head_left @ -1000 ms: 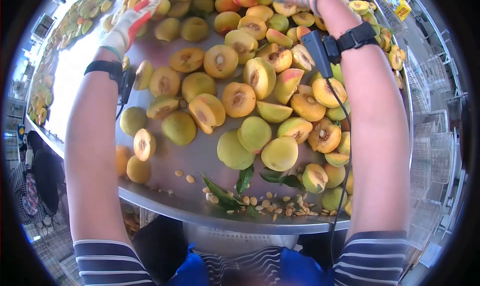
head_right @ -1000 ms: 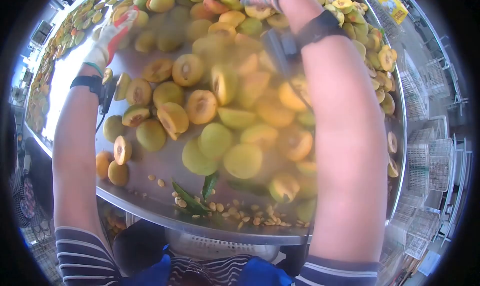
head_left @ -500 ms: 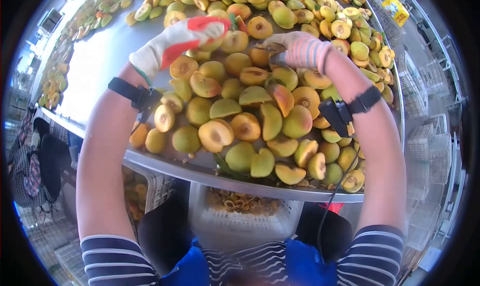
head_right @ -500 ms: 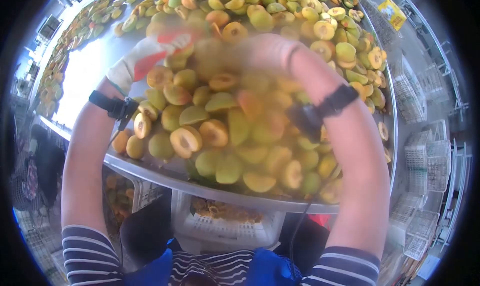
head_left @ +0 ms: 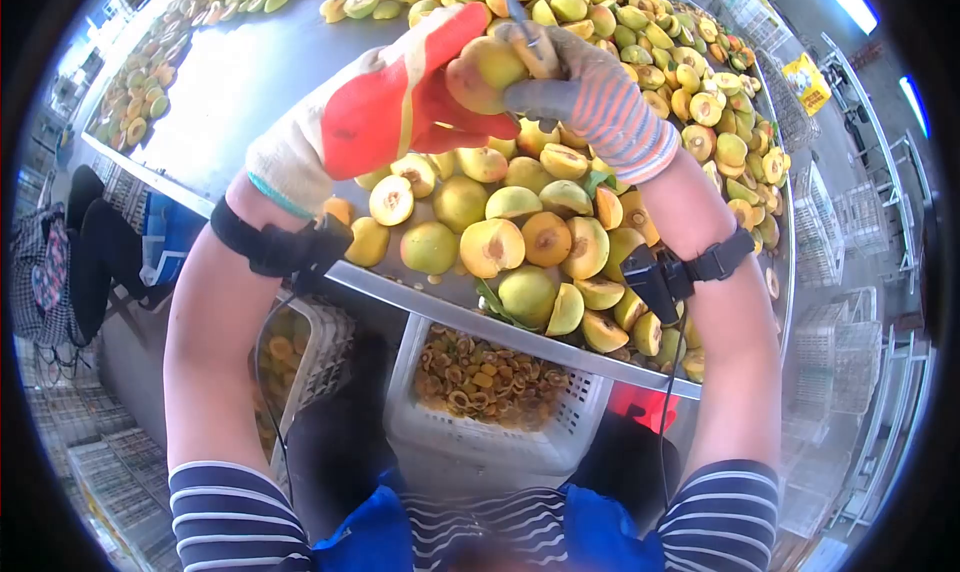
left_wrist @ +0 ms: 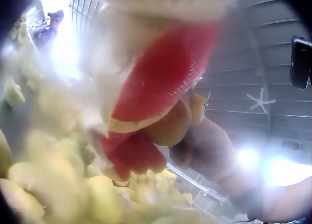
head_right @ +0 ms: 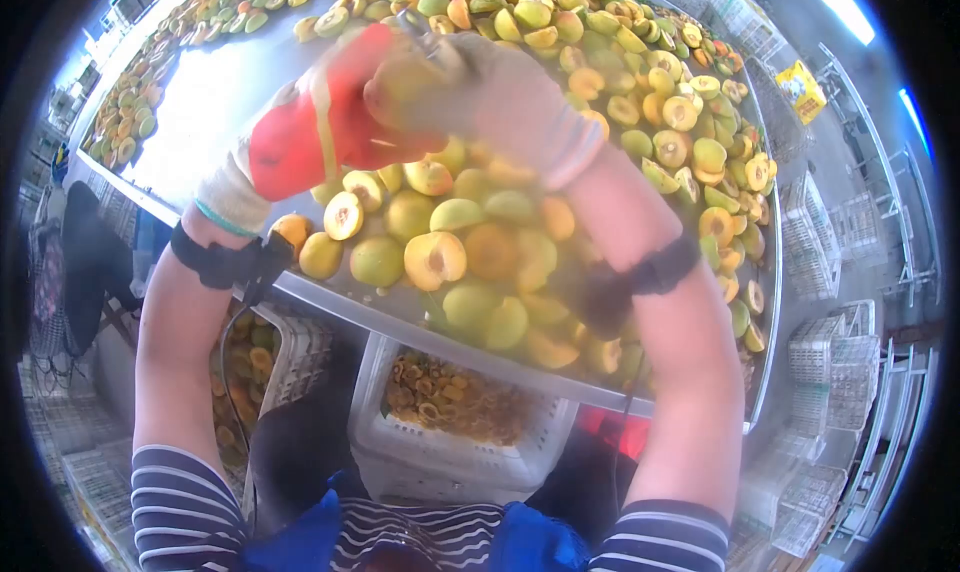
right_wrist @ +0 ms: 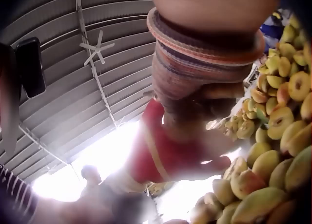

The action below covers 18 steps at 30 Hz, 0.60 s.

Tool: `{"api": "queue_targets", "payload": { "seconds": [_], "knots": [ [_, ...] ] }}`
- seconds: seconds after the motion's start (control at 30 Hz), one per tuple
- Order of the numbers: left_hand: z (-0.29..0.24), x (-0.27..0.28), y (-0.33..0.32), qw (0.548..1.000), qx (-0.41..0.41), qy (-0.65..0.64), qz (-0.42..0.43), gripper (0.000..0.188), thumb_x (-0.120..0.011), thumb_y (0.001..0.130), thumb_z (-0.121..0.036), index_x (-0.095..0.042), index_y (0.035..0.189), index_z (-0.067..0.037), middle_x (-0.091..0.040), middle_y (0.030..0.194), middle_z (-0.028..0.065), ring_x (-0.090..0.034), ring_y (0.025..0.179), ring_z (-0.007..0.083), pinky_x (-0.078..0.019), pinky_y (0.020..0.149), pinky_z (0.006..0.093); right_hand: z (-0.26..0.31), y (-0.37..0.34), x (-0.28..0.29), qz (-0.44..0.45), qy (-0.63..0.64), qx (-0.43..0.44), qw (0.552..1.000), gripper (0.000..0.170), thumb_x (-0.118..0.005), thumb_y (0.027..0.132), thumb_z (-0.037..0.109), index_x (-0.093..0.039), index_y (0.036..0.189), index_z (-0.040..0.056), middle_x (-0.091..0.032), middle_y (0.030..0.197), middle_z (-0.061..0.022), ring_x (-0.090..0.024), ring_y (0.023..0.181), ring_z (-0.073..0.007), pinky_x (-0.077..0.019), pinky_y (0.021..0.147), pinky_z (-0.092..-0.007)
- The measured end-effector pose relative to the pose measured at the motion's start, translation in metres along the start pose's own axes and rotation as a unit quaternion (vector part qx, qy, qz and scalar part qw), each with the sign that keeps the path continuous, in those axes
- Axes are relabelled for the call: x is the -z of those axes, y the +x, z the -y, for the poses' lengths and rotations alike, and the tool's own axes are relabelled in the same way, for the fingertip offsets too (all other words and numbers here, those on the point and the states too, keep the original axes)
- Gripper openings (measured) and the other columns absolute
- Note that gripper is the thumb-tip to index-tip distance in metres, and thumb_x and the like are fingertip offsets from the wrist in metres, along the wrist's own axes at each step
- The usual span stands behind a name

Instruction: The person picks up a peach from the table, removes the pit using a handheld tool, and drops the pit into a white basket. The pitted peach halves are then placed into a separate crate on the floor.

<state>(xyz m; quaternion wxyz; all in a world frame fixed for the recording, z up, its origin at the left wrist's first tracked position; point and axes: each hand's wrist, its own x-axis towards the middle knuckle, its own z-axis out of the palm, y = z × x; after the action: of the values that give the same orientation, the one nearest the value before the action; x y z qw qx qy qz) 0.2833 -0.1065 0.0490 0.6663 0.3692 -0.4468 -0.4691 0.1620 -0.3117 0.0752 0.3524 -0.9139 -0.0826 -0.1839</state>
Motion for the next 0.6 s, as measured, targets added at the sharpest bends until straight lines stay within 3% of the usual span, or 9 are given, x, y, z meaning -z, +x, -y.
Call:
{"api": "queue_targets", "payload": {
  "seconds": [0.07, 0.1, 0.17, 0.2, 0.3, 0.37, 0.5, 0.57, 0.6],
  "knots": [
    [0.002, -0.009, -0.011, 0.999, -0.039, 0.019, -0.010, 0.081, -0.056, 0.094, -0.055, -0.026, 0.154, -0.009, -0.049, 0.140, 0.0095, -0.055, 0.123, 0.0316, -0.0460, 0.104, 0.0477, -0.002, 0.000, -0.006, 0.000, -0.012, 0.031, 0.999, 0.054, -0.081, 0.073, 0.018, -0.060, 0.122, 0.0050, -0.066, 0.092, -0.0028, -0.062, 0.081, -0.0110, -0.0515, 0.073, -0.0279],
    [-0.014, -0.030, -0.014, 0.994, 0.026, 0.060, -0.084, 0.076, -0.056, 0.097, -0.048, -0.025, 0.155, -0.010, -0.049, 0.140, 0.0086, -0.055, 0.123, 0.0290, -0.0439, 0.105, 0.0493, 0.004, 0.001, -0.011, 0.000, -0.009, 0.062, 0.998, 0.054, -0.081, 0.073, 0.018, -0.060, 0.121, 0.0049, -0.066, 0.093, -0.0028, -0.061, 0.082, -0.0107, -0.0516, 0.073, -0.0277],
    [-0.008, -0.023, -0.020, 0.986, -0.001, 0.133, -0.098, 0.066, -0.056, 0.098, -0.043, -0.037, 0.150, -0.006, -0.051, 0.138, 0.0096, -0.061, 0.113, 0.0261, -0.0491, 0.100, 0.0437, 0.014, 0.003, -0.021, 0.000, -0.003, 0.124, 0.992, 0.053, -0.082, 0.073, 0.017, -0.060, 0.120, 0.0047, -0.067, 0.094, -0.0028, -0.061, 0.082, -0.0101, -0.0518, 0.074, -0.0274],
    [-0.011, -0.026, -0.022, 0.983, 0.025, 0.145, -0.111, 0.062, -0.055, 0.099, -0.040, -0.039, 0.149, -0.007, -0.053, 0.135, 0.0096, -0.063, 0.106, 0.0255, -0.0501, 0.096, 0.0403, 0.013, 0.008, -0.027, -0.013, -0.109, 0.236, 0.966, 0.054, -0.083, 0.073, 0.016, -0.060, 0.120, 0.0045, -0.067, 0.094, -0.0028, -0.061, 0.081, -0.0101, -0.0520, 0.073, -0.0270],
    [-0.022, -0.034, -0.032, 0.974, 0.064, 0.170, -0.134, 0.053, -0.051, 0.102, -0.035, -0.044, 0.147, -0.008, -0.057, 0.130, 0.0095, -0.067, 0.092, 0.0236, -0.0520, 0.089, 0.0333, 0.030, -0.002, -0.032, -0.004, -0.022, 0.118, 0.993, 0.056, -0.085, 0.072, 0.014, -0.059, 0.120, 0.0055, -0.068, 0.091, -0.0029, -0.063, 0.071, -0.0100, -0.0511, 0.060, -0.0239],
    [-0.020, -0.037, -0.042, 0.977, 0.040, 0.167, -0.130, 0.052, -0.050, 0.102, -0.033, -0.043, 0.147, -0.007, -0.056, 0.131, 0.0095, -0.067, 0.091, 0.0225, -0.0521, 0.088, 0.0332, 0.044, -0.003, -0.035, 0.072, 0.246, -0.157, 0.954, 0.055, -0.084, 0.073, 0.014, -0.059, 0.120, 0.0064, -0.068, 0.090, -0.0030, -0.063, 0.067, -0.0098, -0.0493, 0.054, -0.0225],
    [-0.018, -0.032, -0.056, 0.978, 0.064, 0.134, -0.147, 0.050, -0.049, 0.103, -0.032, -0.046, 0.143, -0.003, -0.056, 0.131, 0.0121, -0.066, 0.097, 0.0211, -0.0521, 0.089, 0.0328, 0.046, 0.002, -0.046, 0.058, 0.224, -0.140, 0.963, 0.050, -0.081, 0.074, 0.017, -0.059, 0.117, 0.0057, -0.067, 0.089, -0.0051, -0.063, 0.067, -0.0128, -0.0502, 0.055, -0.0250],
    [-0.006, -0.009, -0.061, 0.938, -0.107, 0.323, -0.061, 0.050, -0.051, 0.102, -0.033, -0.048, 0.141, -0.003, -0.059, 0.126, 0.0122, -0.065, 0.099, 0.0222, -0.0518, 0.090, 0.0326, 0.045, 0.003, -0.043, 0.054, 0.211, -0.135, 0.967, 0.047, -0.079, 0.074, 0.018, -0.059, 0.116, 0.0053, -0.066, 0.088, -0.0061, -0.063, 0.067, -0.0144, -0.0507, 0.055, -0.0262],
    [-0.004, -0.006, -0.063, 0.919, -0.132, 0.366, -0.055, 0.049, -0.052, 0.102, -0.033, -0.049, 0.140, -0.002, -0.060, 0.123, 0.0122, -0.065, 0.100, 0.0227, -0.0516, 0.091, 0.0325, 0.045, 0.005, -0.041, 0.053, 0.203, -0.135, 0.968, 0.046, -0.078, 0.075, 0.018, -0.059, 0.115, 0.0051, -0.066, 0.087, -0.0067, -0.063, 0.067, -0.0151, -0.0509, 0.056, -0.0268]
  ]
}}
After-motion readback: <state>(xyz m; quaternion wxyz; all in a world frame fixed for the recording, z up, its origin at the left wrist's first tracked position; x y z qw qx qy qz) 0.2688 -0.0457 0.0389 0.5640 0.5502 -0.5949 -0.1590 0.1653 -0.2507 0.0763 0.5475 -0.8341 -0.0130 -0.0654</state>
